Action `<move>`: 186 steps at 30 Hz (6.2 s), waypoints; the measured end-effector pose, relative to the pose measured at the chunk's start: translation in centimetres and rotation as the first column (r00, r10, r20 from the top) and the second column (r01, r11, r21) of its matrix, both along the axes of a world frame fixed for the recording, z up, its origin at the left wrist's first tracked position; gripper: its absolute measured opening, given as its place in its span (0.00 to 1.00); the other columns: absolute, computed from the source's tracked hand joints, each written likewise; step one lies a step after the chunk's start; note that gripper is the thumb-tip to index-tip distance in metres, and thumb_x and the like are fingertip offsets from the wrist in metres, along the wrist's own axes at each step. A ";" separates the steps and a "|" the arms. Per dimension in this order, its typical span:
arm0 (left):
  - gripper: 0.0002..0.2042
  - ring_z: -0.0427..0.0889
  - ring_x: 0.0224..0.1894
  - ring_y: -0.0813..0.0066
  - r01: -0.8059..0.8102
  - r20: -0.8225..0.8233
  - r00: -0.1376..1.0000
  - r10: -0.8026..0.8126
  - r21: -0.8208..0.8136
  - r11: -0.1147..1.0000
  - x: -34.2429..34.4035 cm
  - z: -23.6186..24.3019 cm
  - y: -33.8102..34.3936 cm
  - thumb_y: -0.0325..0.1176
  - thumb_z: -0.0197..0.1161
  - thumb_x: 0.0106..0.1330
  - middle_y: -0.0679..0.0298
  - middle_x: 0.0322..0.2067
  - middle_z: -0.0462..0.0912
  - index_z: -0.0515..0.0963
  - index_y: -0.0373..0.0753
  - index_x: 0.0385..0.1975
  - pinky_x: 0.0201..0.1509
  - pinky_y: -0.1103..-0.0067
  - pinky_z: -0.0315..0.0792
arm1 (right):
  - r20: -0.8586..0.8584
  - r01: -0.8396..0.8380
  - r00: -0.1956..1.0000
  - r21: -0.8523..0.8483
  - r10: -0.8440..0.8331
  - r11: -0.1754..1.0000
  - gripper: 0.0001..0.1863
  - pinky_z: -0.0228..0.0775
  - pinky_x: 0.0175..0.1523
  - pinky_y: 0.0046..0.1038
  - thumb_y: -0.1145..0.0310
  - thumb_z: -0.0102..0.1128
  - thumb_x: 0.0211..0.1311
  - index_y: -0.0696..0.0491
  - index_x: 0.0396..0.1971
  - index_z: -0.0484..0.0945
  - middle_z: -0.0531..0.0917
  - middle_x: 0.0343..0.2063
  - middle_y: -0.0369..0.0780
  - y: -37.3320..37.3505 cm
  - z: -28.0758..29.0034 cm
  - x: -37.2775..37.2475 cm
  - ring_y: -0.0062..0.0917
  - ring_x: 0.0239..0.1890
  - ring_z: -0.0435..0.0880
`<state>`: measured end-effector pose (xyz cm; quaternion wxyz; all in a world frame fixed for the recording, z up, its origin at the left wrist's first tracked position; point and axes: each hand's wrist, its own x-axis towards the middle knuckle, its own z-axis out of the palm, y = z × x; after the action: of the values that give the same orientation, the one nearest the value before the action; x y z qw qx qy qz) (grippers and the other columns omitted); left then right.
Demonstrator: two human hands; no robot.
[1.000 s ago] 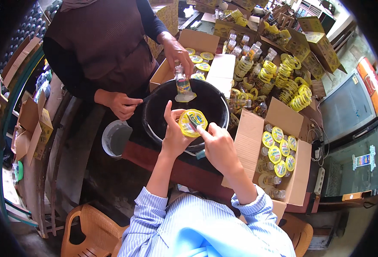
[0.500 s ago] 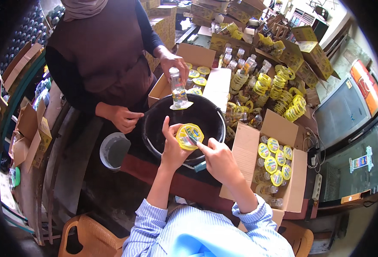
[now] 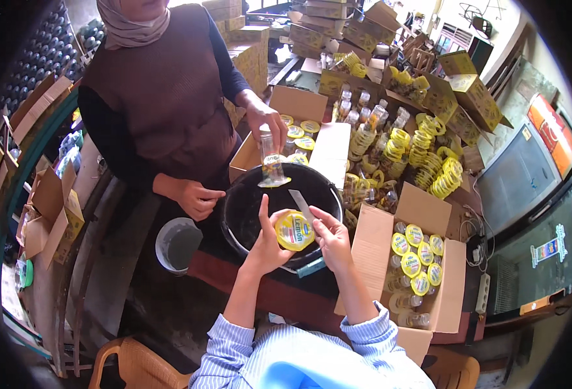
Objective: The person cuts open the lids of plastic cups using a blade, empties the liquid into a bucket, and packs the cups into a cardboard box.
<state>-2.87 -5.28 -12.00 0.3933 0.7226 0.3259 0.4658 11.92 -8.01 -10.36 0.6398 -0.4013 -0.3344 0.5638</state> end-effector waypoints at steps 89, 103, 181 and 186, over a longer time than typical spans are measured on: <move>0.53 0.75 0.45 0.65 -0.059 -0.010 0.998 0.058 -0.071 0.996 0.0 0.5 0.1 0.24 0.69 0.42 0.54 0.42 0.73 0.32 0.41 0.62 0.51 0.74 0.67 | 0.896 -0.258 -0.226 0.323 -0.382 0.911 0.18 0.54 0.46 0.30 0.75 0.57 0.41 0.49 0.37 0.78 0.73 0.25 0.35 -3.0 4.0 -0.6 0.26 0.39 0.70; 0.53 0.76 0.44 0.60 -0.137 -0.028 0.990 0.136 -0.054 0.989 0.4 0.3 0.4 0.24 0.70 0.42 0.52 0.40 0.73 0.33 0.41 0.61 0.50 0.71 0.68 | 0.908 -0.104 0.050 0.418 -0.415 0.902 0.15 0.53 0.44 0.28 0.76 0.56 0.47 0.49 0.38 0.79 0.70 0.21 0.35 -3.9 4.3 1.9 0.26 0.34 0.70; 0.31 0.79 0.35 0.73 0.517 -0.787 0.084 0.611 0.559 0.648 4.4 15.9 5.6 0.28 0.66 0.41 0.69 0.25 0.79 0.63 0.40 0.50 0.47 0.76 0.58 | -0.393 0.261 0.768 -0.528 -0.505 0.808 0.12 0.58 0.30 0.24 0.67 0.54 0.56 0.43 0.41 0.75 0.75 0.18 0.23 -15.0 -12.0 14.7 0.13 0.31 0.75; 0.27 0.78 0.38 0.67 0.488 -0.856 -0.051 0.515 0.428 0.761 5.1 13.5 6.2 0.37 0.71 0.34 0.63 0.30 0.79 0.70 0.41 0.37 0.45 0.71 0.66 | -0.394 0.257 0.771 -0.526 -0.500 0.811 0.12 0.58 0.30 0.24 0.67 0.53 0.56 0.42 0.42 0.75 0.76 0.18 0.23 -15.1 -11.7 14.5 0.13 0.31 0.75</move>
<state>2.23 0.88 1.45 -0.2568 0.9005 0.3263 -0.1289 26.45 -23.09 -22.06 0.6993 -0.4304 0.0772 0.5655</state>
